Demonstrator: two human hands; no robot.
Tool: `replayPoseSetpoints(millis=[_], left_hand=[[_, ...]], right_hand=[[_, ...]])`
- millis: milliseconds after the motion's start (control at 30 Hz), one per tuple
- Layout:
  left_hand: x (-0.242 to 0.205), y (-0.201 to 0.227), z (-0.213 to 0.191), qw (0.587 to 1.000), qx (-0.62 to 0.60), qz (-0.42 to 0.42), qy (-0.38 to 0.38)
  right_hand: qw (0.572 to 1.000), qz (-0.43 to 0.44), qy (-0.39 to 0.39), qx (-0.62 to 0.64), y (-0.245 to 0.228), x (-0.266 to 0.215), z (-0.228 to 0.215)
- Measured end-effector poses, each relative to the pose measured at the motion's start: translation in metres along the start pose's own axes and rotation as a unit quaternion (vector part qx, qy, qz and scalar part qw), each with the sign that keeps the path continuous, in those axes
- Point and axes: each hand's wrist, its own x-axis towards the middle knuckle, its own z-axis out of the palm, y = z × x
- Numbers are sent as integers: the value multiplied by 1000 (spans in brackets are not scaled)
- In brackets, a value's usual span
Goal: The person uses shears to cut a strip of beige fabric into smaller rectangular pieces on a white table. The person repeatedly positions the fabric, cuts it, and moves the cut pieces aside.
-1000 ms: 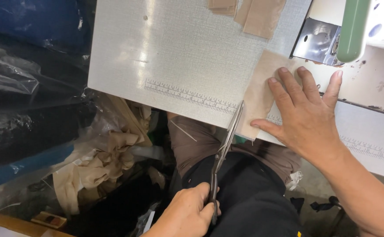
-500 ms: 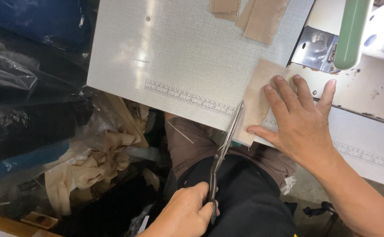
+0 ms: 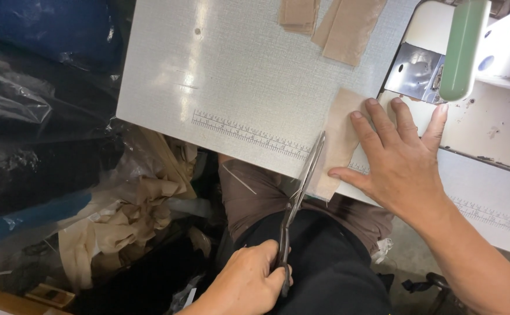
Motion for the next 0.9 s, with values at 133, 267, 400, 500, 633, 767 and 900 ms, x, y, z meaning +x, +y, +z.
replayPoseSetpoints(millis=[133,267,400,500,633,767,900], left_hand=[[-9,9,-7,999,-23,-12,-22],[4,-1,1,1000,2,15,2],[5,6,-1,1000,-7,3,10],[7,1,2,1000,-22,5,0],[-3,12,-5,999,-42,1,-7],[6,11,-2,999,-42,-3,1],[10,9,1,999,-39,16,14]], right_hand=[[1000,-6,-1,-18,0,1,-2],[1000,-10,4,-10,-1,0,-1],[1000,-9,-4,-6,-3,-2,-1],[1000,-6,-5,-11,-4,-2,-3],[1000,-7,-4,-8,-5,-1,-4],[1000,-12,1,-8,-7,-1,-5],[1000,-13,1,-28,-8,-3,-4]])
